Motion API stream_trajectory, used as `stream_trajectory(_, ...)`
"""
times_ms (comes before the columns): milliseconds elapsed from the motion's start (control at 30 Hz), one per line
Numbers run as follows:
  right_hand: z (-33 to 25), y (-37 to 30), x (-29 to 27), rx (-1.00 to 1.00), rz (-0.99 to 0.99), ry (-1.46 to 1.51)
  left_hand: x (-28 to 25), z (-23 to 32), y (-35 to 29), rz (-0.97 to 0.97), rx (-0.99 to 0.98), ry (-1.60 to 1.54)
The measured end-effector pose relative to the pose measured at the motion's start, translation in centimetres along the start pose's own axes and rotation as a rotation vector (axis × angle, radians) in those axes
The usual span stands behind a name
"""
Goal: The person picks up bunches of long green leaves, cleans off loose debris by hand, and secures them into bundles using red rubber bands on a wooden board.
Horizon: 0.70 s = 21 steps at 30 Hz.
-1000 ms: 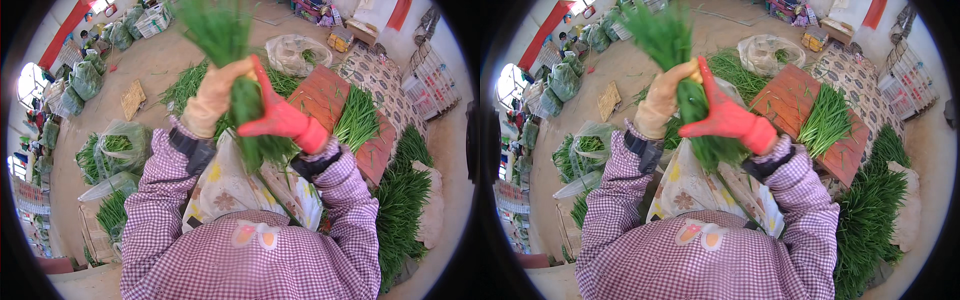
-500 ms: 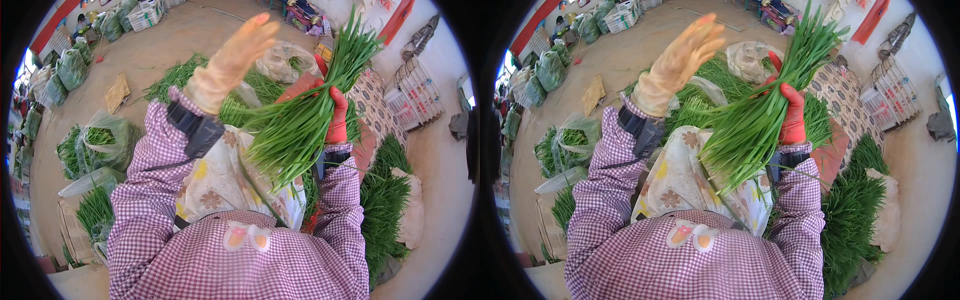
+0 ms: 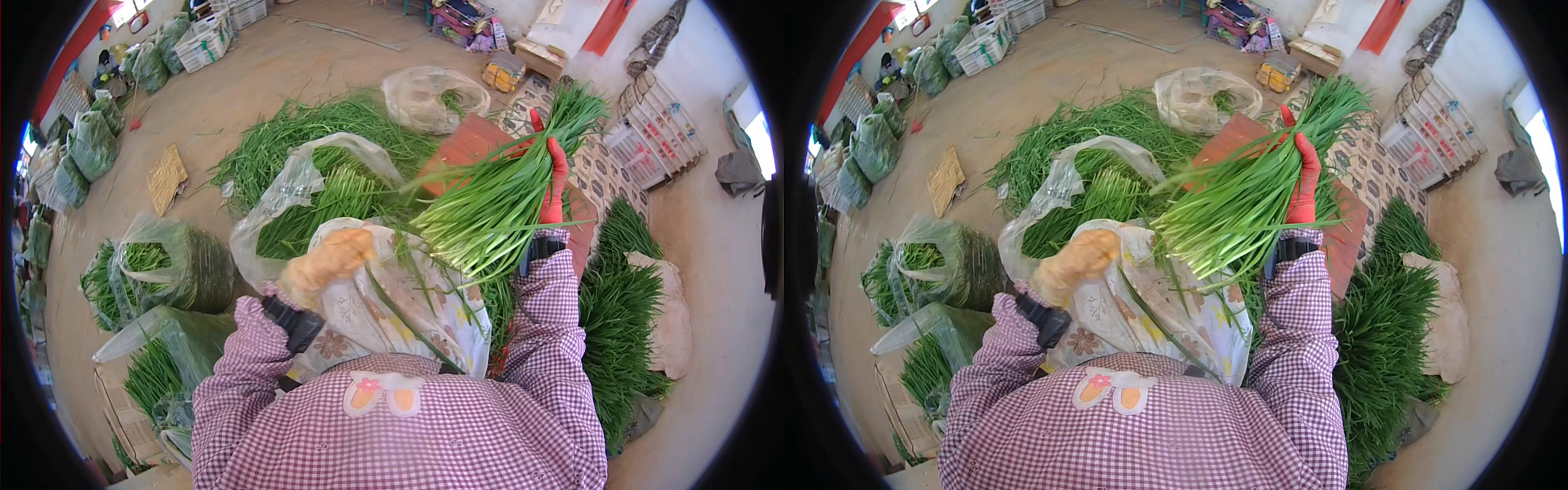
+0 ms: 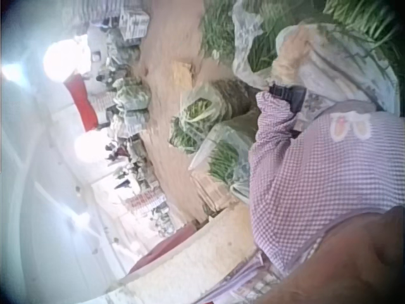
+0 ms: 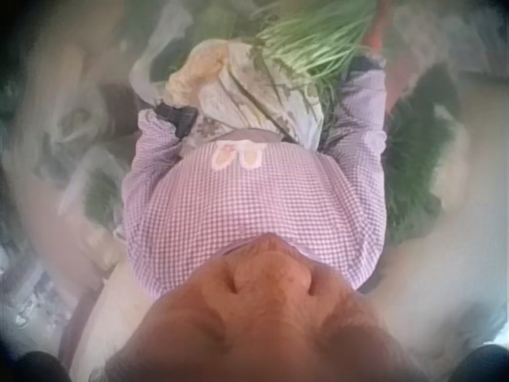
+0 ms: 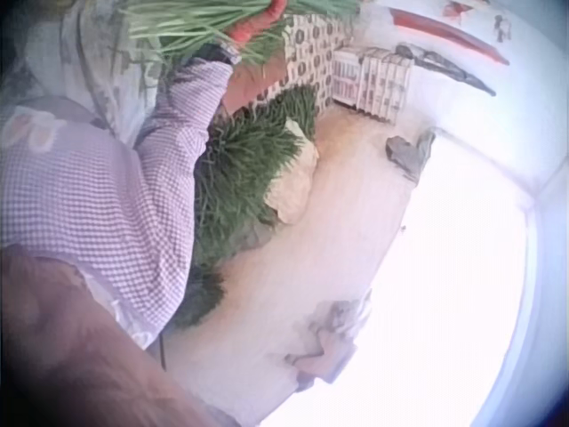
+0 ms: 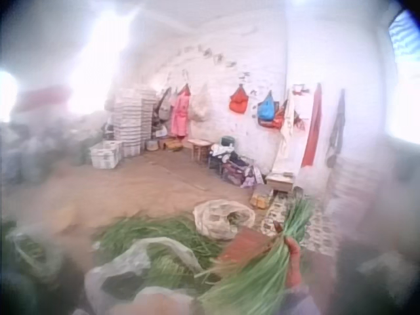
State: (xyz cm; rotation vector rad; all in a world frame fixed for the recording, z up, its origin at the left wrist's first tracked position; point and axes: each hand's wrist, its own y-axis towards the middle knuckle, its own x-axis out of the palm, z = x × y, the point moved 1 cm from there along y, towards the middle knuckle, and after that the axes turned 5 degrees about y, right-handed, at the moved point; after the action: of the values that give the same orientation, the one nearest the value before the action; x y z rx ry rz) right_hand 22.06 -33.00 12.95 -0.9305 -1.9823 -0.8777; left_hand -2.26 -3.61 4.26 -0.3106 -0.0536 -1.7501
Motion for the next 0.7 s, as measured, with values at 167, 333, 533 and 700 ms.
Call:
stream_trajectory(167, -0.3, -0.2, 0.9, -0.024, 0.051, -0.063, 0.9, 4.1, 2.1, 0.273, 0.324, 0.355)
stream_trajectory(333, 1.3, -0.2, 2.1, -0.037, 0.042, -0.090, 8.3, 8.1, 3.8, 0.259, 0.450, 0.807)
stream_trajectory(533, 1.5, -0.8, 2.8, -0.038, 0.061, -0.076, 7.6, 5.7, 5.8, 0.305, 0.470, 0.693)
stream_trajectory(700, 1.2, -0.5, 1.7, -0.059, 0.077, -0.079, 7.6, 5.9, 5.7, 0.249, 0.276, 0.439)
